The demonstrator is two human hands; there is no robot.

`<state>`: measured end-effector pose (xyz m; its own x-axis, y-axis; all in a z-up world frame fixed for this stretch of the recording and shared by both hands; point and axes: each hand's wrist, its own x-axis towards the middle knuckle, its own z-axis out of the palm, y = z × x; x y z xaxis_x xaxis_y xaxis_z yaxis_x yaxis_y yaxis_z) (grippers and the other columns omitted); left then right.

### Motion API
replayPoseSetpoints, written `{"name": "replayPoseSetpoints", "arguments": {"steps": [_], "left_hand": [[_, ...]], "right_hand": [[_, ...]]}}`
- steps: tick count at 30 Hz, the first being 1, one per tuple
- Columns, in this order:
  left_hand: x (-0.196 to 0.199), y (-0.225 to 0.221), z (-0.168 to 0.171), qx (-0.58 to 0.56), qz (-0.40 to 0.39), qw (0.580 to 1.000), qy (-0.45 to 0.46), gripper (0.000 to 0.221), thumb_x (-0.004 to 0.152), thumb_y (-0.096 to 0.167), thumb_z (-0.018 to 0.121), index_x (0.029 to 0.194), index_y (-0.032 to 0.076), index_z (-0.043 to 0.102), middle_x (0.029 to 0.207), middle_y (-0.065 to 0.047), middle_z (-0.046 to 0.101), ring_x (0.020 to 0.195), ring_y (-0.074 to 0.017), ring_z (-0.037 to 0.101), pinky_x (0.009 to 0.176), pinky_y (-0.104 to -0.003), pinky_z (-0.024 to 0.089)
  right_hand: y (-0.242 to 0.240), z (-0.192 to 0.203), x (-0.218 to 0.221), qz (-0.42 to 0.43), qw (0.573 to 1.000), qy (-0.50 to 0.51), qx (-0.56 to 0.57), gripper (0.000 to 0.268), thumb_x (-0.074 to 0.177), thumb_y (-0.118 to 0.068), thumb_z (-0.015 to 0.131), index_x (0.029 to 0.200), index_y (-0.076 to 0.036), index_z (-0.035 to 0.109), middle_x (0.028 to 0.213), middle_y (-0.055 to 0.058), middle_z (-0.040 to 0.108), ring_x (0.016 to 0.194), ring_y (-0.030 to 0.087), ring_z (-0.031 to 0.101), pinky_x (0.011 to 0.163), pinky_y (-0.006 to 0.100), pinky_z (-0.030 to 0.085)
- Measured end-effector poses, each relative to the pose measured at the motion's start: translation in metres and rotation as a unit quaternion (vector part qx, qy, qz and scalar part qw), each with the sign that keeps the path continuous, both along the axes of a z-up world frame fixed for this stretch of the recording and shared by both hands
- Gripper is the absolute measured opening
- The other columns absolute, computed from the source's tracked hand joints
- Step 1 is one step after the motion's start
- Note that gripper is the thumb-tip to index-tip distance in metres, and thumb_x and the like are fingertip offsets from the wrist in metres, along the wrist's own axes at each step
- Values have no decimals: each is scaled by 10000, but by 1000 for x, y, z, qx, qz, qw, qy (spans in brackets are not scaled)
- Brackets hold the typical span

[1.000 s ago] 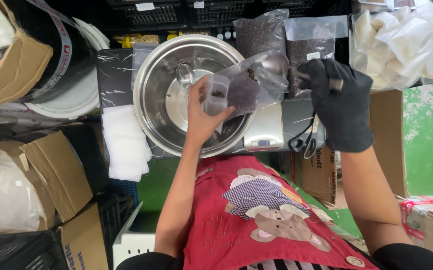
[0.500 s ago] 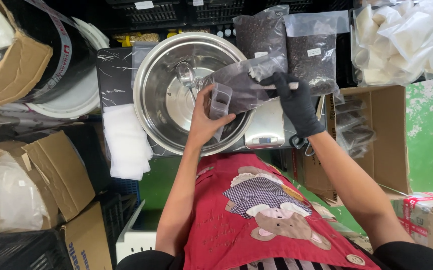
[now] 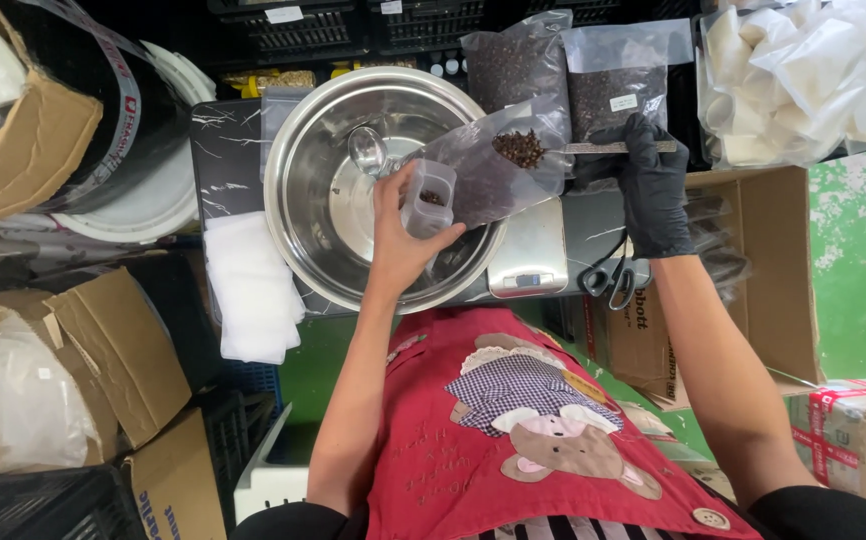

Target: Portioning and bagging cloves using a spoon and a digital scale for packaging.

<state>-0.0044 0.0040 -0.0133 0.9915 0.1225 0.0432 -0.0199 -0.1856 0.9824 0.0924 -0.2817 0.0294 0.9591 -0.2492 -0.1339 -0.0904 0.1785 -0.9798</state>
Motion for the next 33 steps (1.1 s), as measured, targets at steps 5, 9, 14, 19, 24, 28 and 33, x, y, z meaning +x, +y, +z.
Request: {"name": "replayPoseSetpoints", "arguments": {"steps": [5,9,14,19,24,28,33], "left_hand": [[5,-5,13,25,-8,1000,-15,980,783,278,987,1583,180,428,1414,-72,411,1406,-303,410,1252,-579,312],[10,-8,21,27,-11,999,-16,990,768,314,992,1578,191,437,1418,-61,409,1416,-293,402,1261,-568,314],[15,-13,35,73,-24,997,-10,949,804,314,940,1580,212,402,1417,-103,384,1396,-294,397,1210,-501,389],[24,-19,33,119,-21,992,-31,952,809,319,946,1582,204,401,1404,-104,400,1342,-298,400,1161,-484,402],[33,-28,28,177,-20,981,-73,993,795,369,971,1587,195,398,1392,-107,412,1286,-316,421,1114,-487,433],[34,-33,29,208,-10,975,-83,1002,786,473,944,1580,204,395,1402,-109,431,1267,-309,435,1059,-460,451],[30,-34,30,181,26,979,-86,976,779,443,930,1566,223,396,1395,-102,411,1307,-306,418,1126,-464,422]], "right_hand": [[-20,-8,6,30,999,-18,15,315,1070,-303,698,916,-28,690,905,219,779,685,330,798,599,386,707],[-35,-5,10,28,998,-29,41,274,1072,-251,690,938,-15,663,905,259,761,702,398,780,611,437,708],[-48,29,13,115,988,-98,-42,445,1068,-509,630,973,-76,660,1038,127,777,697,285,767,546,380,663],[-45,63,13,134,983,-91,-85,470,1111,-499,570,1029,-55,701,960,111,741,691,273,759,535,349,594],[0,103,-1,163,981,-74,-74,484,1080,-480,621,996,-10,704,974,136,757,603,280,727,500,305,618],[39,126,-17,209,942,-124,-231,415,1157,-312,549,982,28,712,894,149,756,586,236,743,507,285,602],[57,124,-38,297,821,-283,-396,311,1161,-132,542,1008,41,750,930,174,813,713,237,822,412,233,551]]}}
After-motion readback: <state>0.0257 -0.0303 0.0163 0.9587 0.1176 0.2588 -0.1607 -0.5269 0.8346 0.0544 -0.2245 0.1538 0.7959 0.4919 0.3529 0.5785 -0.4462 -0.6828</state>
